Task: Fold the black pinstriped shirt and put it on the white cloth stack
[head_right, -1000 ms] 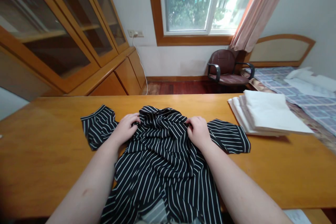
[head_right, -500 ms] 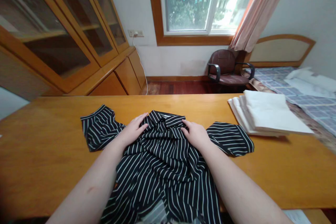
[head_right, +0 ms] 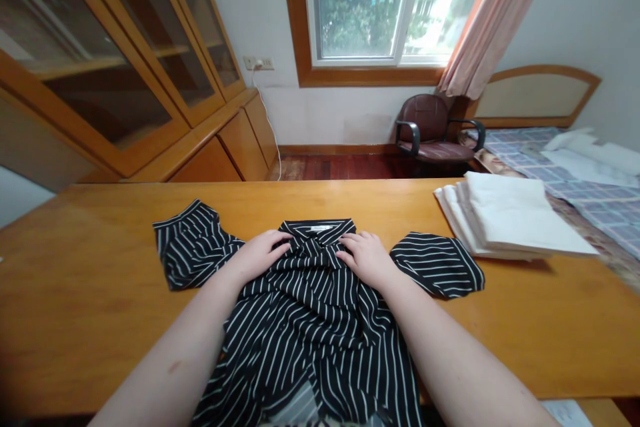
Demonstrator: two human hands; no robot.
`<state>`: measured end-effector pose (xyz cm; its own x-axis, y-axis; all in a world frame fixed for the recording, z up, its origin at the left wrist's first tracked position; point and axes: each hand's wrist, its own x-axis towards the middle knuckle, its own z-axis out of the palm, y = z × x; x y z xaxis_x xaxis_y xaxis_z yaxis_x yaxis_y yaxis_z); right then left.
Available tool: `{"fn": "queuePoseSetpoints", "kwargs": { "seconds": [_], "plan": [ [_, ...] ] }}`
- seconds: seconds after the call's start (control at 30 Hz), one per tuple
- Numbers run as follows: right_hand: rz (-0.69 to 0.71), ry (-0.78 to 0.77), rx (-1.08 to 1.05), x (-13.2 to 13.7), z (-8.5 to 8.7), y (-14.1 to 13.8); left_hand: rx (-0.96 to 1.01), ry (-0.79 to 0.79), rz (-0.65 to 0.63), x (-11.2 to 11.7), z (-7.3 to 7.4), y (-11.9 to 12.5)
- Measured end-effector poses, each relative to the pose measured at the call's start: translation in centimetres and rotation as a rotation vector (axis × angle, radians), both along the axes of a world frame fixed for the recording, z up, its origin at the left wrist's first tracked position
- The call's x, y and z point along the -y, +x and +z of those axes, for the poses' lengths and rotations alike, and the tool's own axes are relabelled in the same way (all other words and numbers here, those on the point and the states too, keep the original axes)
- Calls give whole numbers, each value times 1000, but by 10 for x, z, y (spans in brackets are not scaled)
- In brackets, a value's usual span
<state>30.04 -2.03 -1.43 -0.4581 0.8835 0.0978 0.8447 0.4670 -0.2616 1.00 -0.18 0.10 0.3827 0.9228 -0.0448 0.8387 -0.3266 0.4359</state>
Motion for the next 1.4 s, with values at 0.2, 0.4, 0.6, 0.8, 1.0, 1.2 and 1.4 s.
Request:
{"fn": "queuePoseSetpoints", "kwargs": {
  "seconds": [0.2, 0.4, 0.6, 0.8, 1.0, 1.2, 1.4],
  "plan": [
    [8, -32, -60, 2, 8, -1, -170, 10, 180, 2, 6, 6],
    [-13, 83, -54, 2, 3, -5, -264, 187, 56, 2, -4, 9],
    [60, 51, -58, 0, -1, -5, -146, 194, -186, -1, -10, 14],
    [106, -14, -82, 0, 3, -8, 7, 177, -165, -2, -6, 21],
    [110, 19, -92, 1, 6, -10, 87, 187, -262, 2, 4, 23],
    [88, 97, -160, 5, 10, -11, 31, 172, -255, 6, 12, 27],
    [62, 138, -192, 5, 2, -9, 5, 372, -16, 6, 8, 26]
  ]
}}
